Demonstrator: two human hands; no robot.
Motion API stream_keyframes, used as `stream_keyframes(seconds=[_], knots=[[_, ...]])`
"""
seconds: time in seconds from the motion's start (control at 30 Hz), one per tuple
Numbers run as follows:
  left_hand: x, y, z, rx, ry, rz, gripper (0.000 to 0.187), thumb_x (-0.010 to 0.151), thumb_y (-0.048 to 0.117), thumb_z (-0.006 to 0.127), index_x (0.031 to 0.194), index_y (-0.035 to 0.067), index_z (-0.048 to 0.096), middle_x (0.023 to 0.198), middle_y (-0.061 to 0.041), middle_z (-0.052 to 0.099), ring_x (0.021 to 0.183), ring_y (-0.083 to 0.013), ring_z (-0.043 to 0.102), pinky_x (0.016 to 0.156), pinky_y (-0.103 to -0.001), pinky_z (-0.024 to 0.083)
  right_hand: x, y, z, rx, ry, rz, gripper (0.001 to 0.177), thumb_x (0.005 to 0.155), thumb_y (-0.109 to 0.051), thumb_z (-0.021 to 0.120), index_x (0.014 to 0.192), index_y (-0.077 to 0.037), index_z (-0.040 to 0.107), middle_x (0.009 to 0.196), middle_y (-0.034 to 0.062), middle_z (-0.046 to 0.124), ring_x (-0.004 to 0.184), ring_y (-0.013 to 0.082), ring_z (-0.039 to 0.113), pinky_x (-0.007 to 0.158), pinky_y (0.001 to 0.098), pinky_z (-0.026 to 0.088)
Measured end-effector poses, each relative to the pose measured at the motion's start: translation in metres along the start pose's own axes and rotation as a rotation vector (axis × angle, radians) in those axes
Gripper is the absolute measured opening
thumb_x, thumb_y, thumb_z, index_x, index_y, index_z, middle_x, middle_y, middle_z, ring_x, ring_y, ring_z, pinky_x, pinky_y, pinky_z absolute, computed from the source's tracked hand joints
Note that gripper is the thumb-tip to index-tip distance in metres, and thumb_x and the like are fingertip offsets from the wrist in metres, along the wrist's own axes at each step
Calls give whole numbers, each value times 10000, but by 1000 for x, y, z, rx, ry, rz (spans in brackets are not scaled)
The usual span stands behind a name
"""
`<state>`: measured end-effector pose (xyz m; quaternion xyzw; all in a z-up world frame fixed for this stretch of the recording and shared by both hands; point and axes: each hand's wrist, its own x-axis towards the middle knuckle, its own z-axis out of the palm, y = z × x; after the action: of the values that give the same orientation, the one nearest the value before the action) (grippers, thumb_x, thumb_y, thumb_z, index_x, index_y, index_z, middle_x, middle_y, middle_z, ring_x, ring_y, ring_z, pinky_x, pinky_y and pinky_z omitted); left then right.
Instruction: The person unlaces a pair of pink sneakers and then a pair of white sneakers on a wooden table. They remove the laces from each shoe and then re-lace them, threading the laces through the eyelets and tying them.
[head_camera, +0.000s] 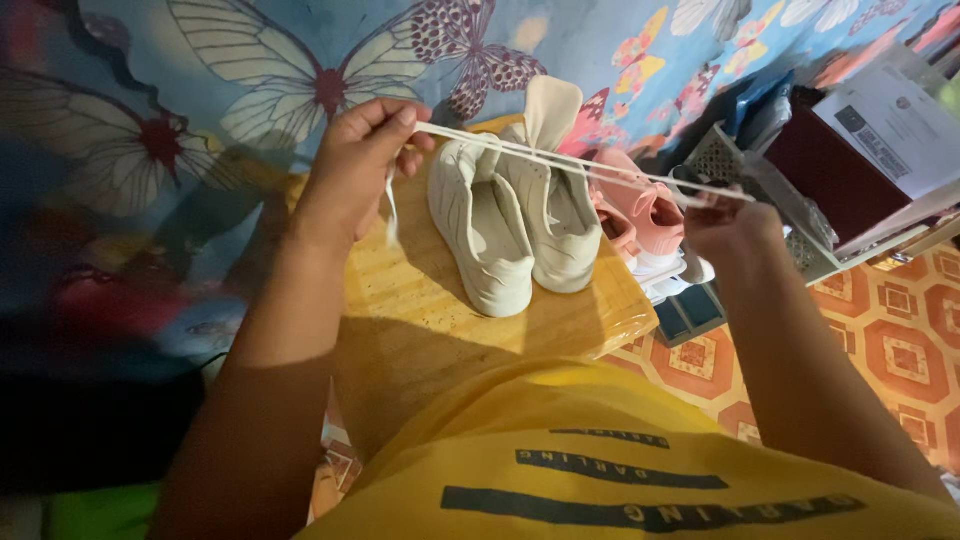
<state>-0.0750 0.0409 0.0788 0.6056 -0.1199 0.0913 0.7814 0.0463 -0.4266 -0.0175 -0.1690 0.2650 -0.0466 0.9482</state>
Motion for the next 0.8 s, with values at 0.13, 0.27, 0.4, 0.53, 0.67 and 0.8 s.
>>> stream_keyframes(seconds=[0.13,0.27,0.4,0.53,0.67,0.8], knots=[[4,0,11,29,34,-102,228,1028,113,584,1215,41,691,1030,-51,764,781,-101,613,713,-256,530,-38,22,6,-630,-180,37,314,966,-21,346,1167,-64,584,1015,134,643,795,269,699,594,267,496],[15,3,41,-110,-113,-72,289,1043,111,575,1303,20,665,1140,-93,752,874,-136,629,753,-304,525,-108,74,44,-1042,-659,-734,552,905,75,502,1425,-90,590,1255,122,570,1086,250,564,838,346,453],[23,4,67,-329,-143,-223,456,996,298,565,1373,43,597,1255,-115,679,994,-215,682,873,-386,595,-177,112,85,-1415,-1050,-1295,455,903,51,740,1313,-137,678,1401,132,599,1314,277,590,1099,393,487],[32,4,76,-467,-318,-301,820,966,609,518,1505,-7,480,1377,-115,576,1125,-256,671,977,-439,565,-220,135,99,-1559,-1220,-1587,367,919,39,755,1197,-200,772,1371,134,589,1286,350,565,1017,412,518],[32,4,72,-412,-380,-356,1076,906,793,424,1594,-33,386,1461,-141,551,1146,-245,641,1006,-436,528,-228,130,104,-1604,-1287,-1720,369,849,-4,795,1167,-191,777,1349,129,593,1273,371,582,1053,475,515],[26,5,67,-390,-376,-442,1149,811,846,356,1584,-5,345,1471,-105,487,1107,-278,658,979,-460,545,-223,127,101,-1621,-1384,-1730,305,826,-68,837,1096,-192,765,1327,129,614,1269,392,562,1025,455,521]])
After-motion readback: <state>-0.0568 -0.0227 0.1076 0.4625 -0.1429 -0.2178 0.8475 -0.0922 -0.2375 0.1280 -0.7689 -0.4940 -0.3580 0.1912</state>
